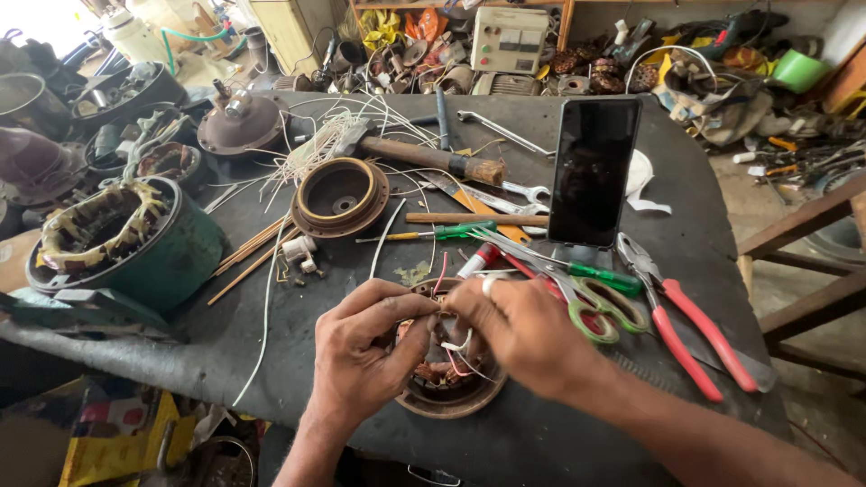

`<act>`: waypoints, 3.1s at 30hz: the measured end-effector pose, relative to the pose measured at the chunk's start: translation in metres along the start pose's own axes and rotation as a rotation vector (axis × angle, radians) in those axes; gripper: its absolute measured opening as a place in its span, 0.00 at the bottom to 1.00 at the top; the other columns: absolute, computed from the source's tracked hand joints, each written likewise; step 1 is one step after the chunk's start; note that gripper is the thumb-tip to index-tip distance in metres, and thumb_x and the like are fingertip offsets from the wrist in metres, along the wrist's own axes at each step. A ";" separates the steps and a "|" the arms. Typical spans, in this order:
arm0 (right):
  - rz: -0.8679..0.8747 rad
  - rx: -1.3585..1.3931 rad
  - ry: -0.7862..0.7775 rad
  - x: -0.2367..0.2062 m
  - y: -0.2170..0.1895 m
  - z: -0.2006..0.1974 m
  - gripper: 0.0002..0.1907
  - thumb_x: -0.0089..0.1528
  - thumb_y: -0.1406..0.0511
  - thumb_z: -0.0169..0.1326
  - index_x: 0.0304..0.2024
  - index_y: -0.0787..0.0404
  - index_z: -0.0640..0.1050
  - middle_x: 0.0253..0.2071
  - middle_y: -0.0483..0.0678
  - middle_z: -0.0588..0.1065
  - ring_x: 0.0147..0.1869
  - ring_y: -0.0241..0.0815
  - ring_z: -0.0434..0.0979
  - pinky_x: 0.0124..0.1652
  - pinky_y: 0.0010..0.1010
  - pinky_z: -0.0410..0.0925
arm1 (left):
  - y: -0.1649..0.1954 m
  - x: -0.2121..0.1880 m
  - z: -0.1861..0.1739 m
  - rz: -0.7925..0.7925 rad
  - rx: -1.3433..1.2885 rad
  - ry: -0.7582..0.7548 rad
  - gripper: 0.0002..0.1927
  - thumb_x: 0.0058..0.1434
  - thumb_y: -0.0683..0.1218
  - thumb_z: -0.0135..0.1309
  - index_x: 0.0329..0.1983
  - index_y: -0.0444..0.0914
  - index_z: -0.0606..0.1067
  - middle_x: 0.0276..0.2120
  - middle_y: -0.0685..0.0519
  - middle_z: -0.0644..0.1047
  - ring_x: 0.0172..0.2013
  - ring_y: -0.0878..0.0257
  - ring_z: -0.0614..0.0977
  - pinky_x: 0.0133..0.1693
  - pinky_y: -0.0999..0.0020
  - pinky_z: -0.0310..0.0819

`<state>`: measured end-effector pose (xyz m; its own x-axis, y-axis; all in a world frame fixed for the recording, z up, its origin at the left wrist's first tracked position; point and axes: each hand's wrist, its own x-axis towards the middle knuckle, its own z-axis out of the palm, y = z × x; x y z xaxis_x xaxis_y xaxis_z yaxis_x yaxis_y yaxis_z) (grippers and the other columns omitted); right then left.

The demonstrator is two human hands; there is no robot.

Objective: The person manipulates wires and small components within a circular motor housing on a cluttered workbench. They repeatedly insert, adjust, and reposition white and pink wires among copper windings, using both hands to hold and align the parts.

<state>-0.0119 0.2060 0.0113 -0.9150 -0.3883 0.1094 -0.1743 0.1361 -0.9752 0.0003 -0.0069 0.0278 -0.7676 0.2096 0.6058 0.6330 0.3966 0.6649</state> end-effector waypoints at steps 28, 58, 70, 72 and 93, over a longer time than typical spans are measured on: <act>-0.103 -0.569 0.202 -0.009 -0.026 -0.004 0.08 0.61 0.63 0.58 0.37 0.61 0.82 0.28 0.53 0.80 0.31 0.50 0.83 0.33 0.37 0.72 | 0.045 0.002 -0.016 -0.063 0.417 -0.001 0.16 0.48 0.53 0.72 0.33 0.40 0.82 0.25 0.54 0.74 0.25 0.61 0.78 0.27 0.66 0.69; -0.335 -0.680 -0.200 -0.016 -0.012 0.009 0.08 0.48 0.66 0.69 0.27 0.58 0.82 0.34 0.46 0.79 0.43 0.48 0.79 0.44 0.39 0.69 | 0.042 0.019 -0.055 0.168 0.368 -0.261 0.09 0.60 0.42 0.59 0.44 0.36 0.79 0.37 0.49 0.78 0.37 0.50 0.82 0.37 0.58 0.75; -0.220 -0.617 -0.300 -0.022 -0.015 0.006 0.07 0.46 0.69 0.66 0.25 0.57 0.80 0.31 0.44 0.79 0.42 0.45 0.80 0.44 0.36 0.71 | 0.041 0.026 -0.044 0.260 0.403 -0.300 0.10 0.55 0.41 0.60 0.42 0.40 0.81 0.32 0.54 0.80 0.36 0.54 0.81 0.36 0.60 0.75; -0.238 -0.628 -0.315 -0.024 -0.017 0.007 0.07 0.46 0.69 0.67 0.25 0.57 0.80 0.31 0.44 0.78 0.43 0.45 0.80 0.46 0.37 0.70 | 0.042 0.028 -0.042 0.260 0.403 -0.305 0.11 0.54 0.41 0.60 0.42 0.41 0.81 0.32 0.54 0.81 0.36 0.55 0.81 0.36 0.60 0.75; -0.330 -0.573 -0.550 -0.039 -0.033 0.004 0.08 0.48 0.68 0.67 0.25 0.54 0.79 0.32 0.38 0.79 0.47 0.39 0.79 0.52 0.35 0.66 | 0.050 0.037 -0.033 0.132 0.338 -0.430 0.16 0.59 0.40 0.55 0.51 0.37 0.75 0.29 0.45 0.80 0.34 0.48 0.83 0.34 0.53 0.75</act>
<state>0.0306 0.2130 0.0387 -0.5046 -0.8554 0.1169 -0.6924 0.3201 -0.6466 0.0072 -0.0090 0.0983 -0.7005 0.5947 0.3946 0.7136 0.5916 0.3753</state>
